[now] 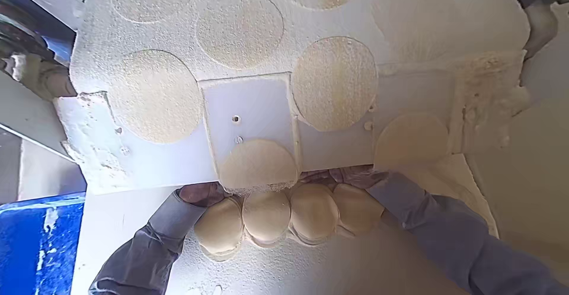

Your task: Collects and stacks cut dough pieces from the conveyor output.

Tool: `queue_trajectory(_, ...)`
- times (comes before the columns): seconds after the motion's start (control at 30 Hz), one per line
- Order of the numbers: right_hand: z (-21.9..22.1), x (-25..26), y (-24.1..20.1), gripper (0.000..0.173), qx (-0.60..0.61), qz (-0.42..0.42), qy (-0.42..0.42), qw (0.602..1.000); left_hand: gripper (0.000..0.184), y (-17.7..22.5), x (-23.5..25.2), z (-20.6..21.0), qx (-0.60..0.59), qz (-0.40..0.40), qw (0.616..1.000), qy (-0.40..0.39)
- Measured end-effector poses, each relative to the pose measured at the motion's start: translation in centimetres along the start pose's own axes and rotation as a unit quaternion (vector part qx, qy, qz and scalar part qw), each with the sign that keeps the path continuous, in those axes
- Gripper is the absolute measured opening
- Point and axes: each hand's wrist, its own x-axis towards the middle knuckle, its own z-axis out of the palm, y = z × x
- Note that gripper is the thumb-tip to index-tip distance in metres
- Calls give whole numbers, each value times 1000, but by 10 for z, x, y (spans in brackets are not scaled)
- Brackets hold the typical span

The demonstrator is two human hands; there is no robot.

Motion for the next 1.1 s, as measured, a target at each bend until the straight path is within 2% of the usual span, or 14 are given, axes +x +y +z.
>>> queue_trajectory(0.07,19,-16,10,85,90,-37,-116,989,64,-9,-16,16,-2,-15,999,-43)
queue_trajectory(0.13,29,-27,38,103,87,-50,-181,978,98,-23,-35,24,25,-51,994,-91)
queue_trajectory(0.2,44,-40,61,101,89,-44,-194,976,116,-42,-53,21,23,-51,984,-169)
queue_trajectory(0.33,67,-70,81,80,78,-77,-178,978,114,-51,-89,33,21,-25,996,-77)
queue_trajectory(0.47,52,-143,77,78,6,-256,-11,967,114,-19,-136,40,110,61,991,47)
queue_trajectory(0.5,43,-168,84,71,-30,-302,88,949,114,-13,-153,43,123,74,986,85)
queue_trajectory(0.57,21,-212,113,57,-107,-347,330,871,114,-9,-185,51,127,105,974,159)
queue_trajectory(0.63,4,-239,154,56,-191,-287,536,771,117,-15,-218,58,115,135,954,240)
queue_trajectory(0.7,-3,-244,193,80,-231,-186,640,709,117,-30,-243,67,88,151,933,315)
queue_trajectory(0.8,2,-217,225,116,-305,-49,637,707,103,-63,-280,90,64,144,893,422)
queue_trajectory(0.87,-4,-192,221,110,-335,1,655,678,96,-82,-291,110,26,121,857,500)
queue_trajectory(0.93,-13,-185,198,91,-353,50,661,660,89,-101,-294,129,-5,95,824,558)
queue_trajectory(1.0,-26,-194,171,71,-388,87,619,677,80,-121,-296,145,-28,73,799,596)
queue_trajectory(1.1,-28,-224,126,58,-337,83,534,771,72,-151,-298,171,-47,18,781,622)
